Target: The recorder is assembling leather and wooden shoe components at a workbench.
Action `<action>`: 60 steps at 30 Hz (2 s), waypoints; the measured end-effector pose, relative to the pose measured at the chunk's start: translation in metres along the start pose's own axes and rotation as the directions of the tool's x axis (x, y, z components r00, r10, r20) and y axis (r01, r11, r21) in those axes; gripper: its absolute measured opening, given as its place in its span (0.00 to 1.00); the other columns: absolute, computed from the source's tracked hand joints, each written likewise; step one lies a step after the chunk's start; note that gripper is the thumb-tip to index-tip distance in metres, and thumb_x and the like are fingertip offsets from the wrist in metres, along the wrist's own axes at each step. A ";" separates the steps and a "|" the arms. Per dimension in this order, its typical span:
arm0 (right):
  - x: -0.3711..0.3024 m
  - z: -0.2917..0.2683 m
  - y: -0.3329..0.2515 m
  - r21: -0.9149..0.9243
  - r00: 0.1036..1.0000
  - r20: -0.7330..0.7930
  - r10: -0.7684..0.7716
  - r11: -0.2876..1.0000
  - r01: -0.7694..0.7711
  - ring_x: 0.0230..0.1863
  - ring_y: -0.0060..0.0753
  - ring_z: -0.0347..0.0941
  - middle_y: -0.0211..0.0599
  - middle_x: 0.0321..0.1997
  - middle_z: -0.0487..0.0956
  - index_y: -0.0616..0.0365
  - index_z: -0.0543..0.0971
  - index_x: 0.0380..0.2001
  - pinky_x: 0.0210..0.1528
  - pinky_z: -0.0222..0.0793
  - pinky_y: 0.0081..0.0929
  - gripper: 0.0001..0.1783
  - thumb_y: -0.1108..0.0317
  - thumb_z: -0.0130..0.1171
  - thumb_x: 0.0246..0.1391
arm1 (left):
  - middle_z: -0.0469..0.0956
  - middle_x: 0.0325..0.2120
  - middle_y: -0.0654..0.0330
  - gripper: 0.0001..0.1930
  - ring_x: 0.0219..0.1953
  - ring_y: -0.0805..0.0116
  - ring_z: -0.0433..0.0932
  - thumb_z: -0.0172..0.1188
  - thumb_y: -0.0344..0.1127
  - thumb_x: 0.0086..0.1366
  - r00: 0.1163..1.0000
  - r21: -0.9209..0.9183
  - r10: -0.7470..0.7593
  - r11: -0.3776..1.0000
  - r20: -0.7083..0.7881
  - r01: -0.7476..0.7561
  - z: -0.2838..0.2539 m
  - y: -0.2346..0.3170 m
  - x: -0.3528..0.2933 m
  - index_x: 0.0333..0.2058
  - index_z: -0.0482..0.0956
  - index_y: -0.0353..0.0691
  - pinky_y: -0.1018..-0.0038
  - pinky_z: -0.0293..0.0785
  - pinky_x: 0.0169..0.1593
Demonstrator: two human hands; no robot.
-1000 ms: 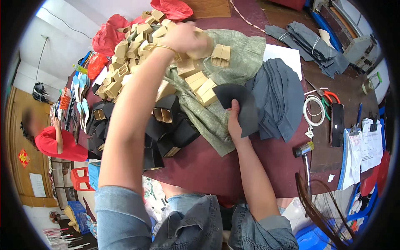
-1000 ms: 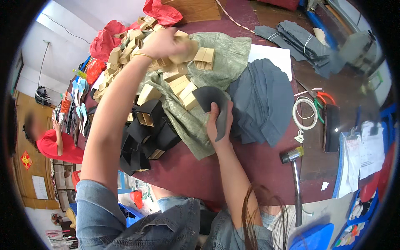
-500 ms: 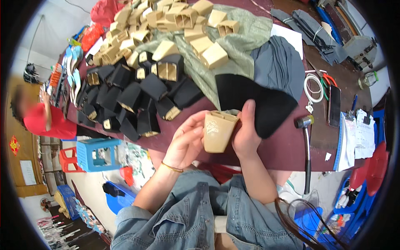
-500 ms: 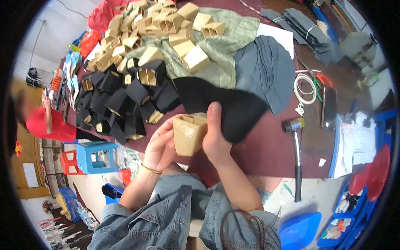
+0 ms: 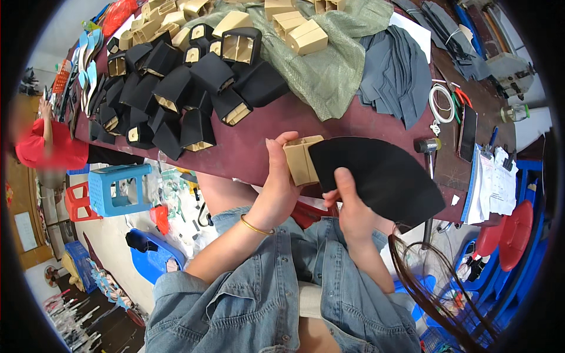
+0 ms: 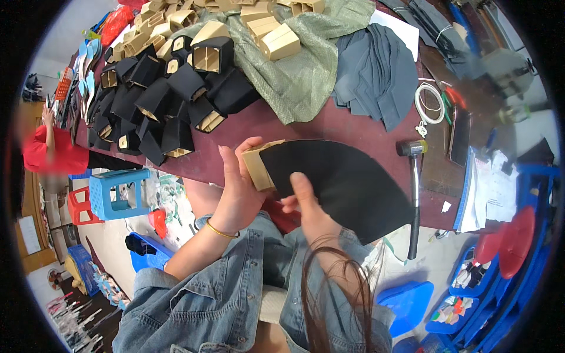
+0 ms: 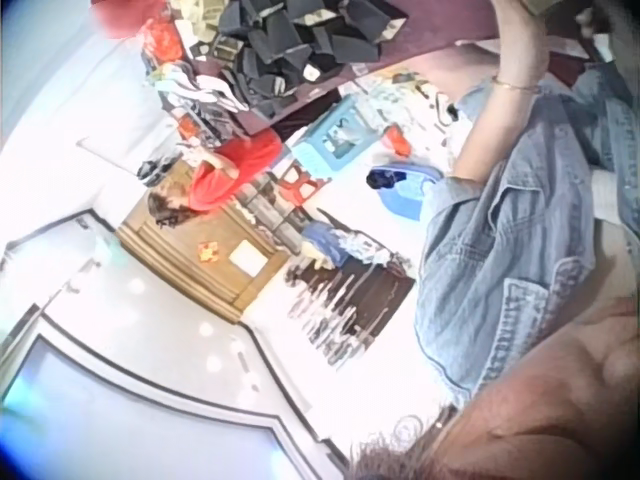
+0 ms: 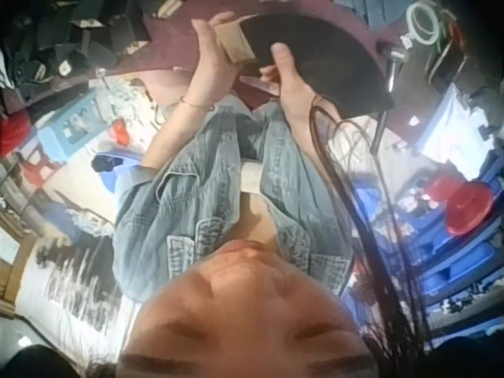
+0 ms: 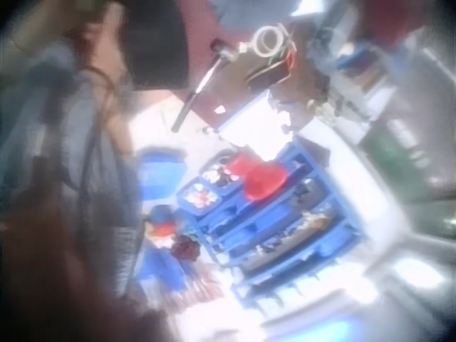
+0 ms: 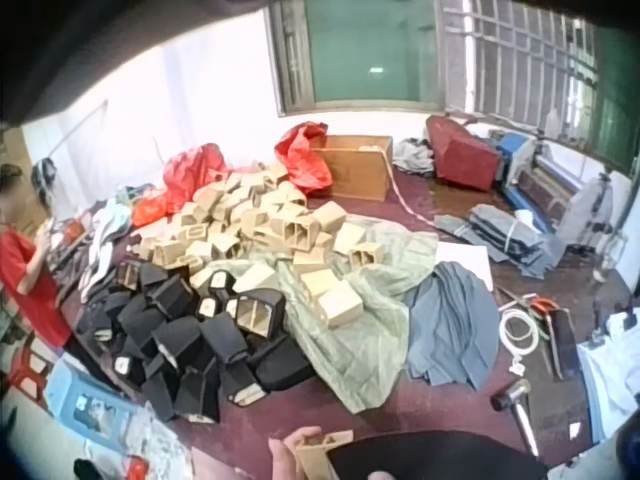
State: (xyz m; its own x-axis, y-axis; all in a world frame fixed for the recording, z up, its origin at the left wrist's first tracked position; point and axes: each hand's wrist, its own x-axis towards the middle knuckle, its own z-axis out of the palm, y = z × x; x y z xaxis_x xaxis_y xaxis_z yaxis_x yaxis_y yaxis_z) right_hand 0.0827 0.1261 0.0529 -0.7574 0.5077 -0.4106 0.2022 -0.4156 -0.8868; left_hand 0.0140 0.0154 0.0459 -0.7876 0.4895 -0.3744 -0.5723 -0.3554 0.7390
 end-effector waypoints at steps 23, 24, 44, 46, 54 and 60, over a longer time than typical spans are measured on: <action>0.028 -0.012 0.028 -0.474 0.913 0.071 -0.402 0.792 0.386 0.38 0.27 0.76 0.34 0.40 0.79 0.59 0.75 0.47 0.43 0.72 0.23 0.18 0.63 0.59 0.55 | 0.64 0.51 0.60 0.26 0.52 0.70 0.66 0.54 0.41 0.66 0.987 0.055 0.106 0.994 -0.121 -0.100 0.000 -0.011 0.000 0.57 0.50 0.49 0.71 0.68 0.51; 0.026 -0.013 0.019 -0.320 0.955 -0.050 -0.292 0.911 0.261 0.45 0.35 0.75 0.36 0.42 0.78 0.59 0.75 0.48 0.49 0.69 0.28 0.16 0.70 0.58 0.55 | 0.63 0.49 0.60 0.33 0.50 0.72 0.66 0.60 0.35 0.62 0.988 -0.010 0.086 0.996 -0.131 -0.088 -0.002 -0.009 -0.001 0.58 0.47 0.46 0.76 0.67 0.51; 0.069 0.010 -0.006 -0.353 0.909 0.009 -0.417 0.849 0.393 0.25 0.29 0.67 0.41 0.22 0.71 0.63 0.71 0.31 0.32 0.64 0.29 0.17 0.59 0.45 0.64 | 0.70 0.49 0.62 0.45 0.53 0.71 0.69 0.67 0.26 0.39 0.981 0.001 0.135 0.991 0.140 -0.136 -0.032 0.005 -0.011 0.59 0.56 0.37 0.73 0.64 0.58; 0.071 0.019 -0.004 -0.381 0.908 0.119 -0.402 0.826 0.416 0.24 0.32 0.67 0.43 0.21 0.70 0.63 0.70 0.30 0.30 0.64 0.31 0.18 0.58 0.45 0.64 | 0.69 0.50 0.61 0.47 0.53 0.71 0.69 0.68 0.31 0.37 0.968 -0.033 0.030 0.999 0.250 -0.022 -0.034 0.006 -0.010 0.59 0.56 0.36 0.73 0.64 0.58; 0.045 0.030 0.000 -0.226 0.922 0.169 -0.348 0.897 0.380 0.23 0.14 0.58 0.25 0.22 0.65 0.58 0.67 0.26 0.25 0.55 0.16 0.19 0.56 0.42 0.66 | 0.68 0.45 0.62 0.49 0.47 0.72 0.70 0.70 0.54 0.44 0.901 -0.035 -0.037 0.998 0.433 0.058 -0.029 0.009 0.001 0.60 0.54 0.38 0.75 0.67 0.53; 0.044 0.025 -0.001 -0.416 0.781 -0.037 -0.624 0.720 0.555 0.24 0.34 0.71 0.40 0.25 0.74 0.60 0.69 0.31 0.28 0.66 0.29 0.12 0.62 0.46 0.63 | 0.66 0.47 0.61 0.48 0.49 0.71 0.68 0.52 0.75 0.49 0.855 0.234 0.517 0.837 -0.041 -0.495 -0.010 -0.025 0.007 0.54 0.58 0.38 0.74 0.65 0.53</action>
State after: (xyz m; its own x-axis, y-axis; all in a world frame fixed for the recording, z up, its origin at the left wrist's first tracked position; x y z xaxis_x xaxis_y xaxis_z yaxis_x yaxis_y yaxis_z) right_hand 0.0331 0.1300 0.0414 -0.6948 0.6833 0.2245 -0.0166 0.2968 -0.9548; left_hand 0.0201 0.0203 0.0195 -0.9785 0.2024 0.0388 -0.0360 -0.3534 0.9348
